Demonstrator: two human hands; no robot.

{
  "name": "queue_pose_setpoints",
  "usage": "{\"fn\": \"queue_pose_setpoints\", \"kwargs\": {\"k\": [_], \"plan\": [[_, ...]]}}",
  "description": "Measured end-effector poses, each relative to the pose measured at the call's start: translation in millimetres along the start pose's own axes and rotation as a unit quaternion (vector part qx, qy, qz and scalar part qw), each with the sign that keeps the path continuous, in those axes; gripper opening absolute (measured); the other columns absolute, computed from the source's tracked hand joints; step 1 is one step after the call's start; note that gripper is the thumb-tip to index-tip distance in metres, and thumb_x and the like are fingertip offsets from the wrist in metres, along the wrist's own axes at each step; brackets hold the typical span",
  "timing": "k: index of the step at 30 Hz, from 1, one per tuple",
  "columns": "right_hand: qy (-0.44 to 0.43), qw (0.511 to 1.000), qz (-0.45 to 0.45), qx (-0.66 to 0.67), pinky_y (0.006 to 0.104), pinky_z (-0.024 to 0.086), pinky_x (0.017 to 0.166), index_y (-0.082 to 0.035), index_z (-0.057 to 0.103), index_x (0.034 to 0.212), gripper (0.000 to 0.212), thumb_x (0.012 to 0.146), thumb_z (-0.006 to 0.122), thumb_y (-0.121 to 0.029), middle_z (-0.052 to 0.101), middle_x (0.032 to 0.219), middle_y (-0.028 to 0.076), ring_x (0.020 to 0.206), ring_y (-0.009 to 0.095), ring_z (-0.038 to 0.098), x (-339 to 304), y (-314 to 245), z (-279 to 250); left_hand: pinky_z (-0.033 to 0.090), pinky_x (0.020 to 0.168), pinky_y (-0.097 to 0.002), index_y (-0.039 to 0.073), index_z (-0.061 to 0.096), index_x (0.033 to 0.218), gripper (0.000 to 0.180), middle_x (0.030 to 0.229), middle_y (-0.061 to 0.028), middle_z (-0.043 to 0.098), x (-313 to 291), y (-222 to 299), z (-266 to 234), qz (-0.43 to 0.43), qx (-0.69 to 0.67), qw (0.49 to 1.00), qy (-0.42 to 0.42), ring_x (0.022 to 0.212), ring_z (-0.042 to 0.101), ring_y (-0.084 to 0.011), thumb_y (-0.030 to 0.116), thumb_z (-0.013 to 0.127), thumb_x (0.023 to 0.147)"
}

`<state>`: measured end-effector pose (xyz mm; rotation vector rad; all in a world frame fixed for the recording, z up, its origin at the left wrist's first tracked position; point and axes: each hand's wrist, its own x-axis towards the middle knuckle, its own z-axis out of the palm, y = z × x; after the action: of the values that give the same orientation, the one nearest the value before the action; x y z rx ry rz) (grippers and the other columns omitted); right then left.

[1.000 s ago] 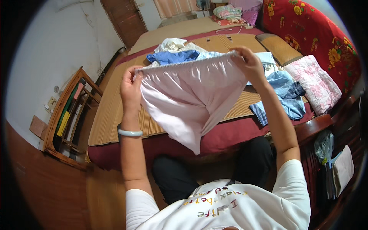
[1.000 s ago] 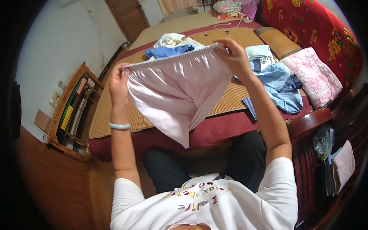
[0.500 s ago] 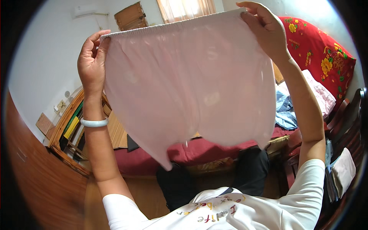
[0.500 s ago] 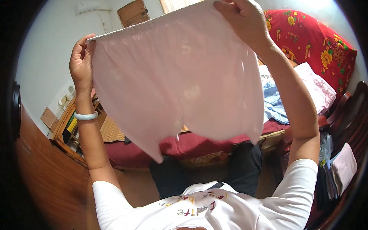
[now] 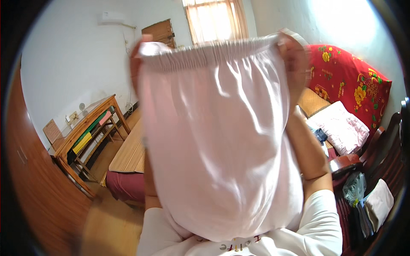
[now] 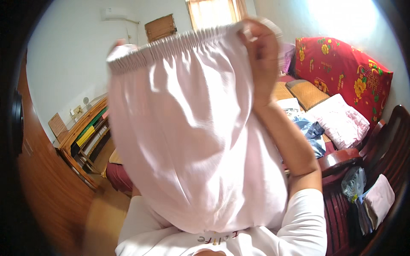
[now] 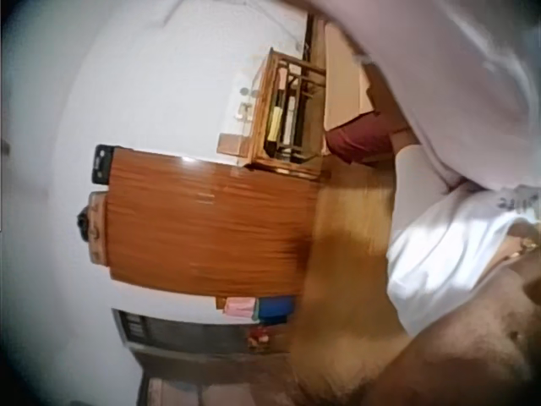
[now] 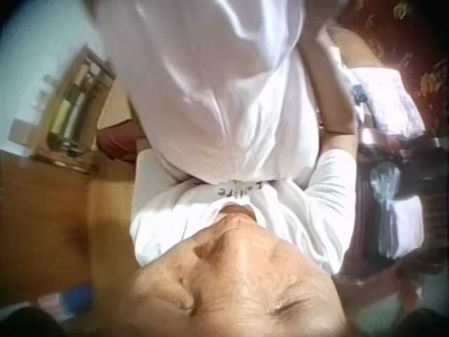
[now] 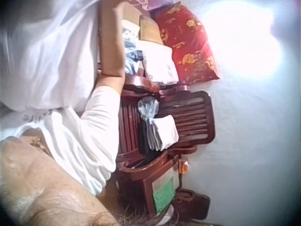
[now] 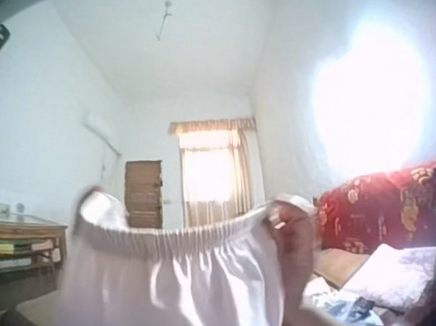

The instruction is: Folding various items of clothing on a bed.

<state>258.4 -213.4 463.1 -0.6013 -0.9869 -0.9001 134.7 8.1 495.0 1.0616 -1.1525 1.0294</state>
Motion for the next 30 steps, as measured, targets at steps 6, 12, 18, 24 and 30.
{"fn": "queue_pose_setpoints", "kwargs": {"k": [6,12,18,24,30], "plan": [[-0.078,0.950,0.201,0.225,0.0259,0.051,0.083,-0.002,0.049,0.127,0.041,0.089,0.064,0.000,0.060,0.104,0.008,0.094,0.012,0.060,-74,57,37,0.052,0.071,-0.0220,0.002,0.052,0.125,0.028,0.091,-0.0045,0.059,-61,-134,27,-0.120,-0.078,0.982,0.123,0.081,0.059,-0.0091,0.011,0.053,0.099],[-0.144,0.969,0.175,0.099,0.0283,0.051,0.089,-0.001,0.051,0.123,0.039,0.088,0.067,-0.003,0.058,0.110,0.009,0.100,0.015,0.060,-113,88,25,0.052,0.073,-0.0271,0.003,0.052,0.126,0.032,0.096,-0.0053,0.059,-91,-150,-19,-0.277,-0.274,0.911,0.135,0.084,0.059,-0.0114,0.025,0.047,0.103],[-0.169,0.962,0.161,-0.142,0.0286,0.050,0.090,-0.003,0.053,0.122,0.047,0.081,0.076,-0.008,0.054,0.117,0.010,0.108,0.018,0.057,-115,83,4,0.050,0.081,-0.0299,0.003,0.052,0.127,0.034,0.102,-0.0082,0.060,-117,-149,-23,-0.276,-0.047,0.953,0.114,0.091,0.058,-0.0160,0.027,0.045,0.103],[-0.105,0.794,0.528,0.281,0.0303,0.056,0.089,-0.003,0.055,0.128,0.031,0.098,0.055,-0.012,0.063,0.113,0.008,0.100,0.015,0.064,-115,75,-6,0.046,0.091,-0.0312,0.001,0.055,0.123,0.036,0.115,-0.0119,0.059,-116,-130,-18,-0.124,0.414,0.902,-0.006,0.101,0.056,-0.0204,0.029,0.043,0.104],[-0.132,0.750,0.598,0.248,0.0254,0.056,0.080,-0.001,0.055,0.126,0.040,0.091,0.069,-0.014,0.065,0.107,0.006,0.092,0.012,0.065,-104,70,-13,0.043,0.070,-0.0223,0.002,0.061,0.096,0.034,0.083,0.0021,0.056,-98,-95,-4,-0.368,0.209,0.905,-0.046,0.077,0.049,-0.0048,0.033,0.048,0.104]]}}
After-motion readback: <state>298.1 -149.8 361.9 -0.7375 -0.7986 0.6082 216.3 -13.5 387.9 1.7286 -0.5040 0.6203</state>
